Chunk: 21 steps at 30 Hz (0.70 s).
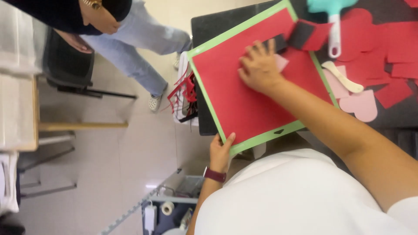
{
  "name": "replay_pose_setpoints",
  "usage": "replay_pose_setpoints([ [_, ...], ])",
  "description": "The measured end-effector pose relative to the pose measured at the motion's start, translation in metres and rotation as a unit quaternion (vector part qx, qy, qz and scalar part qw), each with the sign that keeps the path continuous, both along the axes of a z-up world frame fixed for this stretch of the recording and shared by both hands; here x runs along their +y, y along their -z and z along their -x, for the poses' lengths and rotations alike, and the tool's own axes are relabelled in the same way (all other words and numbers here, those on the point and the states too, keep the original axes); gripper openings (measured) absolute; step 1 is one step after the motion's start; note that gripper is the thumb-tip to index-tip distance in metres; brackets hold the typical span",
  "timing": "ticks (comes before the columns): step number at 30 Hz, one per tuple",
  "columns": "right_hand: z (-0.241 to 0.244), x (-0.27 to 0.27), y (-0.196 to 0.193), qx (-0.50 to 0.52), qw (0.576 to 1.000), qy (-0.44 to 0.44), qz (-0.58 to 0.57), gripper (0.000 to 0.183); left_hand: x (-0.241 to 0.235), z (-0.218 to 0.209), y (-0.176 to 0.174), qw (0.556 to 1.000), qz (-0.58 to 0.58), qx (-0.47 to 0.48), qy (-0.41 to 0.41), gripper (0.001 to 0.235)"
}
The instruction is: Assembling small paper boxes by folding pre-cut pieces and using a cutting machine.
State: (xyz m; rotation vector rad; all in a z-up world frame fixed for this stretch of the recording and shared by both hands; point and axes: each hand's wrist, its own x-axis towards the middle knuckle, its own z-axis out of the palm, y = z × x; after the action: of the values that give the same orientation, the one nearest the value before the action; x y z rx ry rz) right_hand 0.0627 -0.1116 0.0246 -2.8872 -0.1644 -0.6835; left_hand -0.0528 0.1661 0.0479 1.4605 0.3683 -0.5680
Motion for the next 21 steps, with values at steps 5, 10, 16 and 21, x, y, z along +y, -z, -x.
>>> replay_pose_setpoints([
  [5,0.014,-0.047,-0.011,0.085,0.993,0.083,-0.016,0.039,-0.017,-0.011,-0.015,0.992,0.023,-0.026,0.117,0.047],
  [10,0.035,-0.093,-0.012,0.018,0.999,0.047,0.004,0.035,-0.017,-0.005,-0.074,0.995,-0.004,-0.075,0.060,0.040],
  [16,0.053,-0.134,-0.022,0.078,0.997,0.001,-0.027,0.039,0.008,0.048,-0.102,0.994,-0.071,-0.055,-0.061,0.043],
  [21,0.021,-0.132,-0.059,0.137,0.990,-0.028,-0.012,0.053,0.016,0.111,-0.114,0.980,-0.097,-0.080,-0.156,0.039],
])
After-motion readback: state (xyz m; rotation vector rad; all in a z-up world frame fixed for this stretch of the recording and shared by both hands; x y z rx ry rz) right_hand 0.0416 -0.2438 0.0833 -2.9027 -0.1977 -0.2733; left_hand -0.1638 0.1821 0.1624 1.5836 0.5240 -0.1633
